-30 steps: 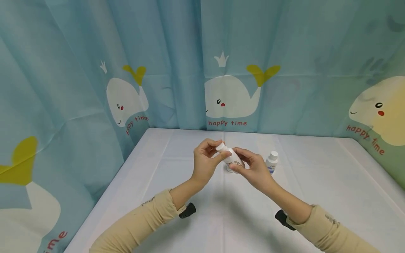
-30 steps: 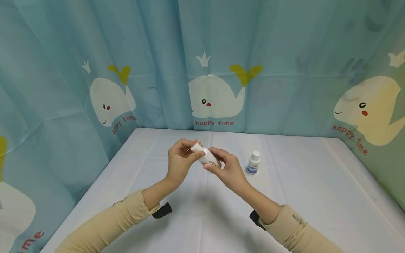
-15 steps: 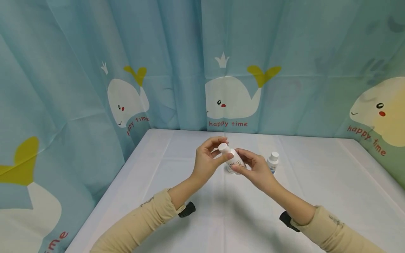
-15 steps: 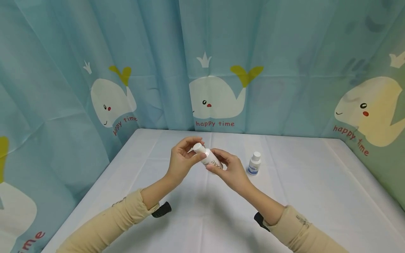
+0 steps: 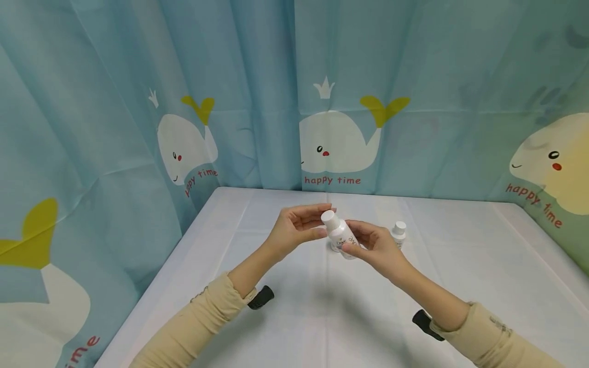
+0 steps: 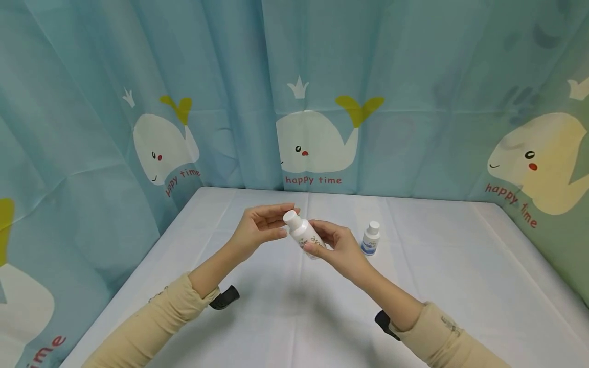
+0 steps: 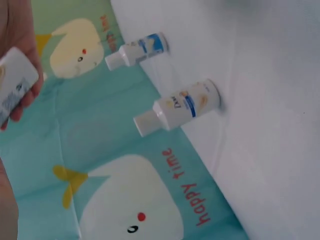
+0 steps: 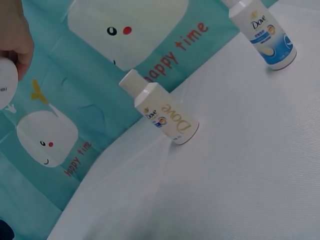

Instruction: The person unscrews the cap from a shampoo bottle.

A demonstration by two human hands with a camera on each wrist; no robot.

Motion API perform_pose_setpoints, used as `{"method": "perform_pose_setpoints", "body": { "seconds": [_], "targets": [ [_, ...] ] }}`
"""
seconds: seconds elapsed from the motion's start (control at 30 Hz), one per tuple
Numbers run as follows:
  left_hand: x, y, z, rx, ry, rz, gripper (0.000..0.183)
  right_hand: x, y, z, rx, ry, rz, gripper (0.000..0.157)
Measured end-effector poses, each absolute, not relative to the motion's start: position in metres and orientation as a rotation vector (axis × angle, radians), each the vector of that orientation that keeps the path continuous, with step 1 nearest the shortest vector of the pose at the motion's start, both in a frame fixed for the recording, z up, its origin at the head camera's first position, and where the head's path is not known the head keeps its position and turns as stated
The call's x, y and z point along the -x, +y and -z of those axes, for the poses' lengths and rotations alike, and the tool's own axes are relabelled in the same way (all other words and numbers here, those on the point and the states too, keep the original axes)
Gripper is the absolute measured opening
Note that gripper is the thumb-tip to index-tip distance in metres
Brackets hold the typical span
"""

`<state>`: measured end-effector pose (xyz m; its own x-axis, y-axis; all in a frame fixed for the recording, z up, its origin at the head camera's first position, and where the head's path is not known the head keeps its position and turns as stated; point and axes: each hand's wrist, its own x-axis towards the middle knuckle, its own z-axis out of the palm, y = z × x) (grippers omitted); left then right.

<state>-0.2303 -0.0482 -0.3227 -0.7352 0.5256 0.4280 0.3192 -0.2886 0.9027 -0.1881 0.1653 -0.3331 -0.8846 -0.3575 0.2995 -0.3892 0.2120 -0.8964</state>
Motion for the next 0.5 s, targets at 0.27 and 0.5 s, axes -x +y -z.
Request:
{"method": "perform_pose_setpoints", "body": {
  "seconds": [0.27, 0.5],
  "targets": [
    [0.238, -0.057, 0.322, -1.155, 1.646, -1.973, 0.069, 0.186, 0.17, 0.335, -0.807, -2.567, -2.019, 0.052],
    [0.241, -0.057, 0.322, -1.18, 1.593, -1.904, 0.059, 0.184, 0.172, 0.336, -0.841, -2.562, -2.071, 0.053]
  ]
}}
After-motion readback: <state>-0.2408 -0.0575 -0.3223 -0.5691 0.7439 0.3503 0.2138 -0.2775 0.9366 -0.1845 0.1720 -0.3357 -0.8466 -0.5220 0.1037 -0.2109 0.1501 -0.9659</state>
